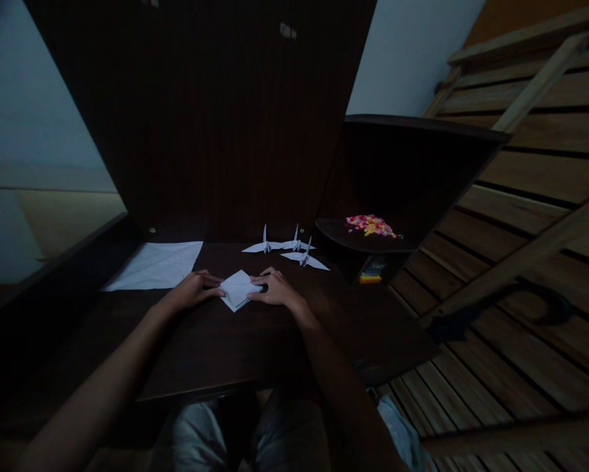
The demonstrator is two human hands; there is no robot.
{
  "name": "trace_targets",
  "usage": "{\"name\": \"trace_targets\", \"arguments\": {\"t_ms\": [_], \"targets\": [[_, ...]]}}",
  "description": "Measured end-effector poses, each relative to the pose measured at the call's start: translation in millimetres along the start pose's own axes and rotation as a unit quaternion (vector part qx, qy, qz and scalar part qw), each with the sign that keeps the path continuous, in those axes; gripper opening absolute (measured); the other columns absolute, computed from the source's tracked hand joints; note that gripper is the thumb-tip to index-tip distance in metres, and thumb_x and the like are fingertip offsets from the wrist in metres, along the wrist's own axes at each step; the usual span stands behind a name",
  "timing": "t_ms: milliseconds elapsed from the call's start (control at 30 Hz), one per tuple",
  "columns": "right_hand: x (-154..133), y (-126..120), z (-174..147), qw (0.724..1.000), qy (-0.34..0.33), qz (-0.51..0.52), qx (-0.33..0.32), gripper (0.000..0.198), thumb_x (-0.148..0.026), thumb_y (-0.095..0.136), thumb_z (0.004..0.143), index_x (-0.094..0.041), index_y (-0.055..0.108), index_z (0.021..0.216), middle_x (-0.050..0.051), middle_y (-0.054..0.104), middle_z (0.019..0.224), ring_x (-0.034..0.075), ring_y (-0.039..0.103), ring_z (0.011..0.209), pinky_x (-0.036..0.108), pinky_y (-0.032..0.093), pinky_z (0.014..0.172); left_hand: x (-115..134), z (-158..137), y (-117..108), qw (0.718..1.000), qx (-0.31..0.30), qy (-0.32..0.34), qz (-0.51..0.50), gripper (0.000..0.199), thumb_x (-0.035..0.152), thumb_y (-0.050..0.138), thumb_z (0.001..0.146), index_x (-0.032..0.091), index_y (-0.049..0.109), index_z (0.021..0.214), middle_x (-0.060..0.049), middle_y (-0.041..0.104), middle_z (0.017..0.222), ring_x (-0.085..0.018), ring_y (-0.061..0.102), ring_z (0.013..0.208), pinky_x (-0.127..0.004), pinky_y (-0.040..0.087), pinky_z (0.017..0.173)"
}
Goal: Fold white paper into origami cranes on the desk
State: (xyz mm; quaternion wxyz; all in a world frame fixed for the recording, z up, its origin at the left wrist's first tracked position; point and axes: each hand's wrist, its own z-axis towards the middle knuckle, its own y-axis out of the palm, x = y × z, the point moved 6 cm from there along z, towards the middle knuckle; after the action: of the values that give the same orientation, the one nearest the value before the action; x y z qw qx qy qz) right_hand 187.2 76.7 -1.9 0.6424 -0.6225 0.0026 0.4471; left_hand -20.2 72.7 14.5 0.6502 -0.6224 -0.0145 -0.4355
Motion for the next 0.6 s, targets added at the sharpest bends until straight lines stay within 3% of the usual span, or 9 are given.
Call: {"name": "trace_targets", "arguments": {"t_ms": [167,433,600], "targets": [[-0.8,-0.9,-0.3,1.000,-0.010,-0.001,-0.006,0.045,-0.042,0.071,0.074,-0.028,0.065,0.116,0.007,0.064,0.121,0.026,0.050,0.114,0.045,0.034,0.098,4.0,-0.8,0.7,1.000,0.017,0.012,-0.013,0.026,0.046,0.064,0.077,0.026,0.076,0.088,-0.007,0.073,0.099,-0.026,0.063,0.090,-0.036,0.045,0.086],[-4.3,-0.9,-2.0,1.000,-0.008,-0.027,0.002,0.051,-0.042,0.072,0.073,-0.026,0.062,0.121,0.008,0.062,0.120,0.025,0.050,0.112,0.043,0.034,0.098,7.3,-4.3,2.4,0.998,0.043,-0.002,0.055,0.049,0.037,0.063,0.074,0.023,0.064,0.120,-0.009,0.070,0.106,-0.026,0.063,0.088,-0.037,0.046,0.086],[-2.3,1.5,-2.0,0.998,-0.007,-0.055,0.010,0.058,-0.045,0.070,0.074,-0.019,0.059,0.124,0.012,0.061,0.112,0.024,0.051,0.107,0.039,0.039,0.093,8.8,-4.1,3.7,0.998,0.055,-0.006,0.041,0.057,0.033,0.063,0.071,0.021,0.059,0.127,-0.010,0.068,0.109,-0.027,0.062,0.092,-0.038,0.045,0.090]]}}
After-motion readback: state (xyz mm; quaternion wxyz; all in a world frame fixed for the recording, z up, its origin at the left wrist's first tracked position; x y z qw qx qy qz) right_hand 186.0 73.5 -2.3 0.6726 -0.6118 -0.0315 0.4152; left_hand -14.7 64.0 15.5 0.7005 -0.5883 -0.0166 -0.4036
